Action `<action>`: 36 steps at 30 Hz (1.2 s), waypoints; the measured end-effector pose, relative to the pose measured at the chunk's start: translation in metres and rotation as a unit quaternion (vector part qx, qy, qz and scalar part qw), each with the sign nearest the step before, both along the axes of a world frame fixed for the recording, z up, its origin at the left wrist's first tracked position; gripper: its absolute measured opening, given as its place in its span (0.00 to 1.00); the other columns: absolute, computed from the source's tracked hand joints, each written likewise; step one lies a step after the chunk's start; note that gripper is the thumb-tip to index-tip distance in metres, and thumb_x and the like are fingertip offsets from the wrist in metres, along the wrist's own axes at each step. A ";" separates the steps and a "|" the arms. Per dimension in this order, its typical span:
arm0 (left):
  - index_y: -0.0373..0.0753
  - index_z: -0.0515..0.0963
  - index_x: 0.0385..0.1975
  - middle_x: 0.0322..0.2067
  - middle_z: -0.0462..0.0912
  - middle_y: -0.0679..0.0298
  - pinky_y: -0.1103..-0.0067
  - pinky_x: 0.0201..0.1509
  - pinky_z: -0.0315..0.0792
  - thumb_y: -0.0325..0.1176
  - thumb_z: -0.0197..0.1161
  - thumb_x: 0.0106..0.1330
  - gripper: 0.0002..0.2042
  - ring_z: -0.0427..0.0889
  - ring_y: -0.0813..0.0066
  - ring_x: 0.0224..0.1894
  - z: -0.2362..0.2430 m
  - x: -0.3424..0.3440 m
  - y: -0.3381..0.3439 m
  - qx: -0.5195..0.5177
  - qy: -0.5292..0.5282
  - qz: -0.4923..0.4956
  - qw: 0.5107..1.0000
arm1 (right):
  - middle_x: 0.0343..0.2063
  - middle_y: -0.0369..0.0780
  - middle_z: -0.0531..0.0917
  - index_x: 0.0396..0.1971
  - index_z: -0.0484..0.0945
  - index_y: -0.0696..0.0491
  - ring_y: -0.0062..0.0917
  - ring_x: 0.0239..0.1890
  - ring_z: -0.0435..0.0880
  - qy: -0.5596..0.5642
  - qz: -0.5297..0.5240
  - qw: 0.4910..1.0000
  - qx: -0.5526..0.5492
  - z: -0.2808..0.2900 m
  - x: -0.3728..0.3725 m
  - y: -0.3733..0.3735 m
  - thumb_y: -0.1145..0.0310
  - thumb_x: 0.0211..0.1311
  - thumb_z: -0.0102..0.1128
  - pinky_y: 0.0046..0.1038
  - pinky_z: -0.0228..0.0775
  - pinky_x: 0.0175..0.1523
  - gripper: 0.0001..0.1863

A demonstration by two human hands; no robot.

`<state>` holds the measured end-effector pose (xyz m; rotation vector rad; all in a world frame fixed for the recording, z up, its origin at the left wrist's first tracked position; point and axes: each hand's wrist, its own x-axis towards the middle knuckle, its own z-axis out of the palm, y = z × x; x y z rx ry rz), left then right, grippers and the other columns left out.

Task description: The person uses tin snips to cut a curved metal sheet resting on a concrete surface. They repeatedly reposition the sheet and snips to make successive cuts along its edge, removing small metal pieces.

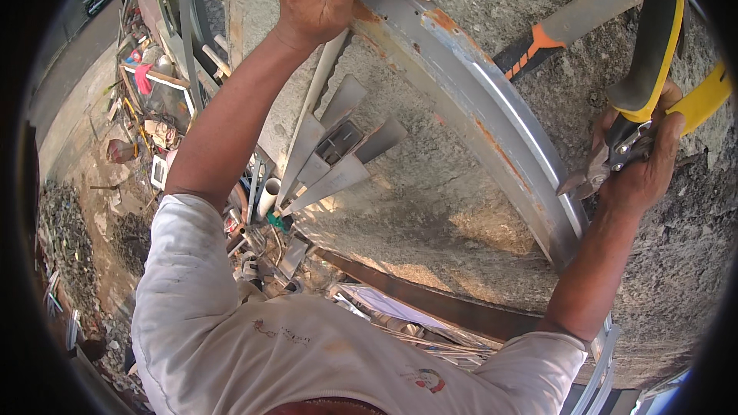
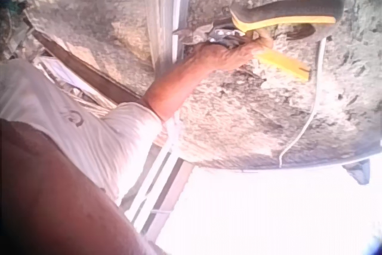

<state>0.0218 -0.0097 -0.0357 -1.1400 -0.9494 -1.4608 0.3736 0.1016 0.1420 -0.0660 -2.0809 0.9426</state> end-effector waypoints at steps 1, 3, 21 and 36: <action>0.35 0.77 0.30 0.31 0.77 0.51 0.60 0.46 0.66 0.42 0.56 0.71 0.15 0.76 0.50 0.37 0.001 0.002 -0.005 -0.031 -0.007 0.014 0.999 | 0.29 0.41 0.76 0.58 0.68 0.56 0.22 0.22 0.72 0.008 0.002 1.000 -0.004 0.000 0.001 0.000 0.46 0.81 0.39 0.23 0.64 0.25 0.27; 0.36 0.76 0.29 0.29 0.75 0.52 0.60 0.44 0.65 0.41 0.56 0.71 0.14 0.74 0.51 0.35 0.003 0.004 -0.008 -0.036 -0.003 0.027 0.999 | 0.29 0.41 0.74 0.57 0.69 0.56 0.23 0.22 0.70 -0.005 0.004 1.000 -0.001 0.000 0.003 -0.001 0.45 0.81 0.39 0.24 0.61 0.25 0.28; 0.32 0.85 0.29 0.22 0.81 0.47 0.55 0.41 0.75 0.50 0.52 0.73 0.25 0.81 0.44 0.32 0.053 0.007 -0.034 -0.413 -0.041 0.085 0.906 | 0.25 0.39 0.72 0.57 0.69 0.55 0.22 0.17 0.69 -0.043 0.093 0.995 -0.009 0.007 0.010 0.003 0.40 0.78 0.44 0.22 0.64 0.18 0.30; 0.41 0.73 0.17 0.21 0.73 0.57 0.60 0.39 0.68 0.35 0.57 0.56 0.08 0.75 0.55 0.28 0.010 0.017 -0.012 -0.060 -0.061 0.027 0.996 | 0.25 0.39 0.72 0.57 0.69 0.55 0.22 0.16 0.70 -0.028 0.090 0.996 -0.010 0.004 0.012 0.010 0.42 0.79 0.43 0.22 0.65 0.17 0.29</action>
